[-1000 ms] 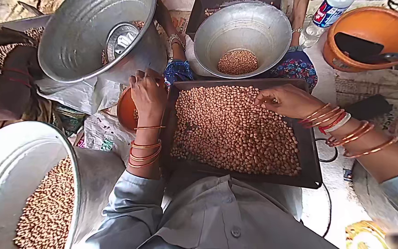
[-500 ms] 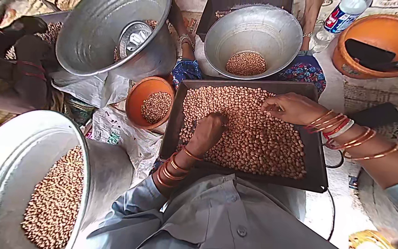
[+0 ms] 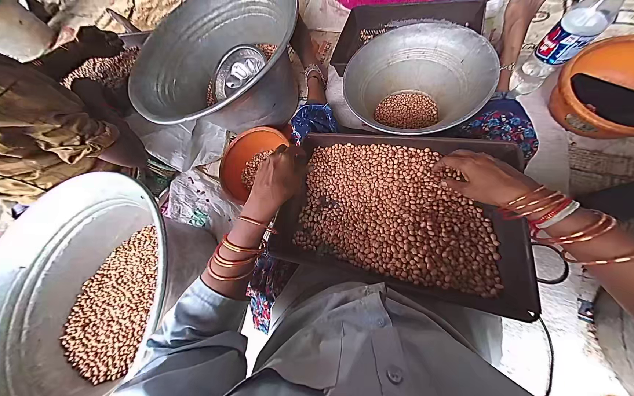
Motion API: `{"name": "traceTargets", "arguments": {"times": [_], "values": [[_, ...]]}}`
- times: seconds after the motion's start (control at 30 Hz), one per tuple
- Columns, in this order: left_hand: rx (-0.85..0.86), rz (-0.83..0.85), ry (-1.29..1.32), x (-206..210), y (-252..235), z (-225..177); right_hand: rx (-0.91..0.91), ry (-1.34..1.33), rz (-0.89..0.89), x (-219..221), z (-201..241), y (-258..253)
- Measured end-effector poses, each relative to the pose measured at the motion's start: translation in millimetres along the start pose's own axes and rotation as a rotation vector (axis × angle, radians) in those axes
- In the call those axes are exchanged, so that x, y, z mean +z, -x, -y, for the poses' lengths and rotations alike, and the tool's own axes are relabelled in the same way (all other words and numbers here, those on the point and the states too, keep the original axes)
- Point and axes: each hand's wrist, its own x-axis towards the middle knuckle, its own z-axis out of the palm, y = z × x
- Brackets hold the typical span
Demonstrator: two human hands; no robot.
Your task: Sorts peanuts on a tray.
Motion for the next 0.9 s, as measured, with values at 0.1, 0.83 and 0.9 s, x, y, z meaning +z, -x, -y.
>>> {"name": "traceTargets", "arguments": {"times": [0.1, 0.83, 0.9], "values": [[0.076, 0.133, 0.017, 27, -46, 6, 0.041, 0.035, -0.024, 5, -10, -3], [0.022, 0.616, 1.102, 58, 4, -72, -0.026, -0.727, 0.216, 1, 72, 21], [0.082, 0.582, 1.178, 42, 9, -66, -0.126, -0.777, 0.184, -5, 68, 24]]}}
